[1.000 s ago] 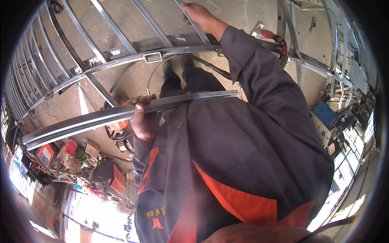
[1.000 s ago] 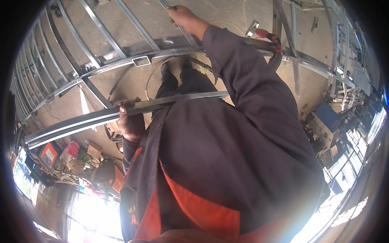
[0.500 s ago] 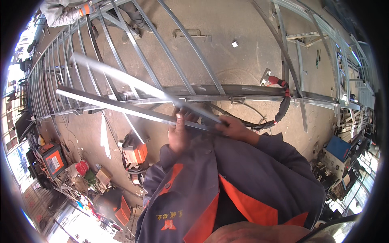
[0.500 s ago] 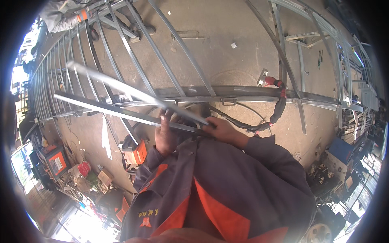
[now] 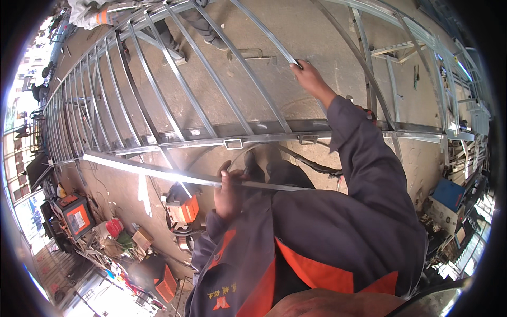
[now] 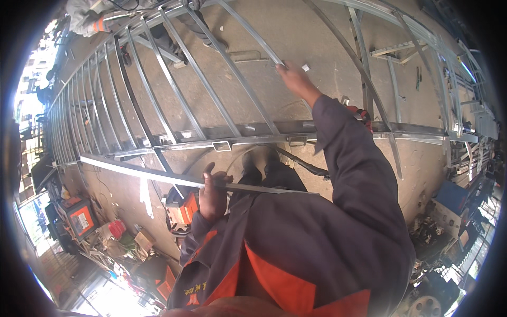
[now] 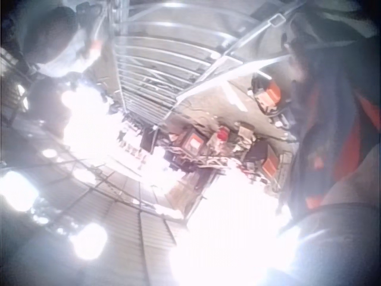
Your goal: The person positions metal bars onto a large metal frame and welds them in place using a handheld welding torch. The person repeatedly aligns bars and applies welds along the frame's joints.
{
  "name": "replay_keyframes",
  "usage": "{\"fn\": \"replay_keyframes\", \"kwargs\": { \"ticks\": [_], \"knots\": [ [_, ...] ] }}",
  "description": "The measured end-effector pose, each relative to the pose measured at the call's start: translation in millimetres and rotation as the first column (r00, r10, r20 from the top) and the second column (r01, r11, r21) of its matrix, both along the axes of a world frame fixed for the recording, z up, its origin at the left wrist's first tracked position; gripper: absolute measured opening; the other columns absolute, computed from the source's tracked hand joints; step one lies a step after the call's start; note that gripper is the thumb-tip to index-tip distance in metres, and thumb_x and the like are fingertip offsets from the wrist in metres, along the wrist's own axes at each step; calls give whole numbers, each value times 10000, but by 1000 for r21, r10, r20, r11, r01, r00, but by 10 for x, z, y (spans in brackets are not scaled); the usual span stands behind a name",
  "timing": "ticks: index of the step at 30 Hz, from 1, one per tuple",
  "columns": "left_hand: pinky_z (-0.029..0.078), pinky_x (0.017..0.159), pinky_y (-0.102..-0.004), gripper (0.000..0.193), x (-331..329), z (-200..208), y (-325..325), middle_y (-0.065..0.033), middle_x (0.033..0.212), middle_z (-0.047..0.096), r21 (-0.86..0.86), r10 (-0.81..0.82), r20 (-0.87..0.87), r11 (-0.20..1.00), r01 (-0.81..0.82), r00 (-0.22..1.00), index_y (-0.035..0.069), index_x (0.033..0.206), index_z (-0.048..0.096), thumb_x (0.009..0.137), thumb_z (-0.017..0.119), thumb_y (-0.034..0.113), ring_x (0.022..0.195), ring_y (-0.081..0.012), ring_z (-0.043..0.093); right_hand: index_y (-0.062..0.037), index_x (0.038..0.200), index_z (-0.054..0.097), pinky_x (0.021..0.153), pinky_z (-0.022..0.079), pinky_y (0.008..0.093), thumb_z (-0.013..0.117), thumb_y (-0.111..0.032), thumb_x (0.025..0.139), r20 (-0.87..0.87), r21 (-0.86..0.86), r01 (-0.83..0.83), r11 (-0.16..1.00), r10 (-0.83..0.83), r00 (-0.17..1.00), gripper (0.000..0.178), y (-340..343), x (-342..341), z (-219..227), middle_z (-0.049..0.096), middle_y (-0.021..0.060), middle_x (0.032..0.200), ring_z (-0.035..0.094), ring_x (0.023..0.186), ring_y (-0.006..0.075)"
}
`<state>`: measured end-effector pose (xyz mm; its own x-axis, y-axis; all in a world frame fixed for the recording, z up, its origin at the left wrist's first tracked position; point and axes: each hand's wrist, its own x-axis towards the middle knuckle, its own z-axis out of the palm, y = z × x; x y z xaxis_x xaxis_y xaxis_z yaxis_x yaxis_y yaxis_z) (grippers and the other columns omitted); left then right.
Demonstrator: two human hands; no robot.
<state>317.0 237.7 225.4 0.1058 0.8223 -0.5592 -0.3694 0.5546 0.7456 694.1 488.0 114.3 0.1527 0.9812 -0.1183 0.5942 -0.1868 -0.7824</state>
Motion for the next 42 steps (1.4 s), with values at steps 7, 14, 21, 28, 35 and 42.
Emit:
{"fn": "replay_keyframes", "kwargs": {
  "ticks": [7, 14, 21, 28, 35, 42],
  "knots": [
    [487, 931, -410, 799, -142, -53, -168, -124, 1130, 599, -73, 127, -27, 989, -129, 992, 35, 1548, 301, 1031, 506, 609, 1040, -264, 635, -59, 1147, 645, 527, 423, 299, 576, -408, 1056, -299, -264, 38, 964, -119, 947, 367, 446, -186, -46, 563, -2, 720, 517, 604, 99],
    [544, 867, -419, 718, -191, -171, -220, -121, 1107, 635, -73, 191, 34, 980, -188, 981, 79, 1533, 364, 1031, 557, 555, 1021, -272, 655, -82, 1174, 625, 509, 421, 275, 576, -429, 1055, -557, -331, -70, 941, -135, 820, 370, 594, -129, -252, 569, -7, 739, 495, 554, 96],
    [421, 1111, -510, 765, -53, -148, -219, -63, 1006, 562, -209, 199, -18, 958, -198, 980, 43, 1491, 363, 1018, 519, 623, 976, -214, 568, -129, 983, 685, 621, 466, 331, 581, -378, 1024, -617, -299, -94, 950, -117, 778, 273, 571, 81, -656, 624, -6, 782, 564, 675, 119],
    [418, 1128, -504, 795, 4, -129, -143, -79, 1002, 567, -217, 172, -42, 960, -177, 984, 31, 1488, 356, 1003, 539, 634, 995, -229, 587, -139, 964, 718, 594, 485, 314, 589, -389, 1016, -545, -371, -28, 928, -194, 816, 287, 602, 24, -553, 647, -14, 772, 600, 663, 135],
    [454, 1082, -476, 827, -25, -197, -121, -99, 1001, 617, -205, 155, -29, 966, -158, 988, 10, 1475, 358, 983, 572, 639, 1011, -272, 647, -134, 991, 722, 575, 509, 305, 590, -375, 1030, -671, -395, -77, 915, -231, 705, 277, 618, 89, -681, 658, -12, 765, 617, 650, 130],
    [463, 1068, -474, 762, -53, -268, -150, -89, 979, 638, -188, 158, 22, 970, -151, 987, 5, 1475, 375, 1018, 541, 592, 997, -245, 649, -117, 1071, 703, 598, 524, 306, 579, -407, 1038, -709, -395, -68, 916, -257, 657, 317, 527, -5, -851, 665, -7, 809, 628, 679, 140]
  ]
}}
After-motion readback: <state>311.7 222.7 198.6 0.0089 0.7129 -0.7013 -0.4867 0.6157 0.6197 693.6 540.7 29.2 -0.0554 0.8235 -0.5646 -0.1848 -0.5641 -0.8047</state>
